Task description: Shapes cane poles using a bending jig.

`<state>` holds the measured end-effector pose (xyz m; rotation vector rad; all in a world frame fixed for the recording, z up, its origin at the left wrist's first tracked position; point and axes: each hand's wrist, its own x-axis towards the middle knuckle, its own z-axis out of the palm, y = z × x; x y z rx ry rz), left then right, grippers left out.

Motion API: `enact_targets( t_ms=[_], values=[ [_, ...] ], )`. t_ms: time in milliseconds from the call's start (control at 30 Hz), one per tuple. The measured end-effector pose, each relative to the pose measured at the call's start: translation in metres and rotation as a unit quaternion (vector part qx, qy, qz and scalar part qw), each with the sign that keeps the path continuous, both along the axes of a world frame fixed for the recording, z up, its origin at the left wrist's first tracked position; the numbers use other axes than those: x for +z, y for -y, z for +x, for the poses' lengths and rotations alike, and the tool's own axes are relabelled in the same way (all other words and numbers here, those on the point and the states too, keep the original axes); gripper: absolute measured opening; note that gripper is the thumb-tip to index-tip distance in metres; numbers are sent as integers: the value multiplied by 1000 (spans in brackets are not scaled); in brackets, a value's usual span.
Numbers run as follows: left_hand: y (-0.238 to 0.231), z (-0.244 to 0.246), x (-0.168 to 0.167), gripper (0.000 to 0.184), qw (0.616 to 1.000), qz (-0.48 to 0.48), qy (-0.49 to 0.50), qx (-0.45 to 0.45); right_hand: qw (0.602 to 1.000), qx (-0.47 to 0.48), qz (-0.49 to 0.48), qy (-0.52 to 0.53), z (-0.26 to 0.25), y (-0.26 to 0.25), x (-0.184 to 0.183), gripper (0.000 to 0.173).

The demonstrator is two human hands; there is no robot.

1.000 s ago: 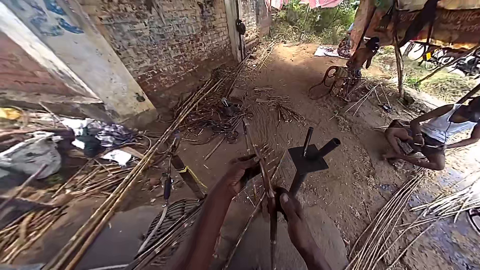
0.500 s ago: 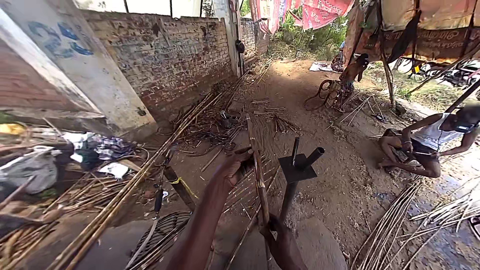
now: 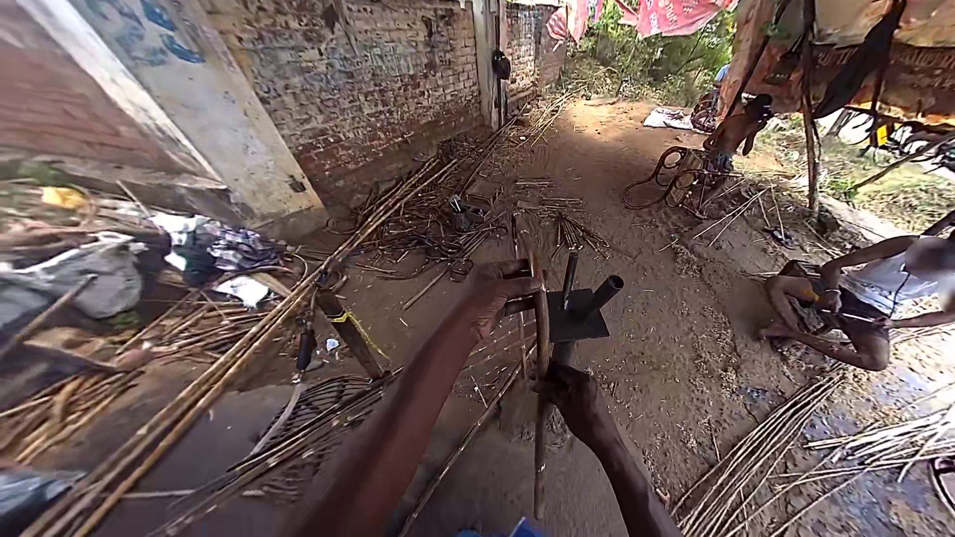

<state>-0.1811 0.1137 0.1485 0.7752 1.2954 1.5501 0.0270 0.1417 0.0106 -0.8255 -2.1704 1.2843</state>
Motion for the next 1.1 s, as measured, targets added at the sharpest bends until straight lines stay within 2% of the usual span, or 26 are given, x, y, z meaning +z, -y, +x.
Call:
enact_targets(
  t_ms=[133, 233, 300, 367, 433, 500, 600, 767, 900, 1000, 1100],
  values=[
    [-18, 3, 3, 38, 1000, 4, 11, 29, 991, 58, -83, -83, 26, -19, 2, 50],
    [-18, 4, 8, 38, 998, 18, 17, 50, 987, 79, -115, -86, 38, -23, -30, 71],
    [-15, 6, 8, 38, 997, 31, 20, 60, 987, 75, -131, -61, 38, -10, -54, 79],
    [-11, 10, 8, 36, 997, 41, 18, 57, 984, 64, -156, -47, 29, 2, -65, 67],
    [-2, 10, 6, 33, 997, 42, 24, 53, 978, 20, -195, -66, 12, 9, -73, 40],
    [14, 1, 0, 35, 998, 21, 13, 55, 980, -64, -176, -67, -7, 15, -85, 50],
    [57, -20, -16, 34, 988, -31, -49, 141, 985, -92, -133, -54, -29, 11, -90, 56],
    [132, -130, -95, 28, 945, -84, -104, 298, 994, -69, -45, 72, -79, -14, -80, 54],
    [191, -241, -172, 30, 869, -185, -207, 410, 985, -35, 43, 164, -157, -45, -67, 54],
    [218, -312, -204, 33, 801, -289, -283, 441, 970, -1, 104, 220, -233, -67, -55, 54],
    [225, -364, -225, 42, 769, -382, -277, 431, 947, 51, 170, 266, -308, -86, -41, 54]
  ],
)
